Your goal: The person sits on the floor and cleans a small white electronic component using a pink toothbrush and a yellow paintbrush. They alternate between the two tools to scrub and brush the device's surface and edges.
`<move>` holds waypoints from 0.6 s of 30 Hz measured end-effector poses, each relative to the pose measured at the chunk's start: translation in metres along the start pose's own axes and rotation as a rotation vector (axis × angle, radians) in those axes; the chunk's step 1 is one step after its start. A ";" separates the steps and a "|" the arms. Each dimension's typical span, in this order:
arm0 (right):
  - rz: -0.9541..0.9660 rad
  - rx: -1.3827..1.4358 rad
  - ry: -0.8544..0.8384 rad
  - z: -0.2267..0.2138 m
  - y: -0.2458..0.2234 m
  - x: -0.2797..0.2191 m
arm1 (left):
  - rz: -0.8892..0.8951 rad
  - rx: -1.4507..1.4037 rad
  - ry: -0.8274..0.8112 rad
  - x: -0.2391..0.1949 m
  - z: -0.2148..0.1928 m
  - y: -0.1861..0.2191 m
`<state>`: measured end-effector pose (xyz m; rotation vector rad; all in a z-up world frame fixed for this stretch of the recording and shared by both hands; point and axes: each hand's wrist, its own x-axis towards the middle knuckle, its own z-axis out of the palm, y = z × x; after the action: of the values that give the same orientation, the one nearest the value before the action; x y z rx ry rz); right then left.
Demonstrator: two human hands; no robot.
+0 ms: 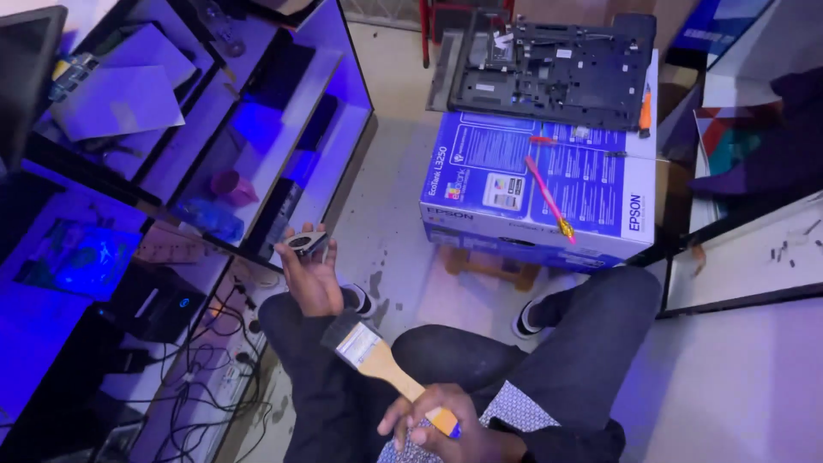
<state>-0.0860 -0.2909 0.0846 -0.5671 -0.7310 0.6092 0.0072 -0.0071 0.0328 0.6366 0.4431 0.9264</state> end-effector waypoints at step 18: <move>-0.064 -0.604 0.551 -0.127 0.008 0.044 | -0.273 -0.311 -0.103 -0.023 0.003 -0.057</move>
<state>0.0318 -0.2882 0.0203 -1.2066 -0.3937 0.1385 0.0302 -0.0520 -0.0015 0.3279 0.2773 0.6799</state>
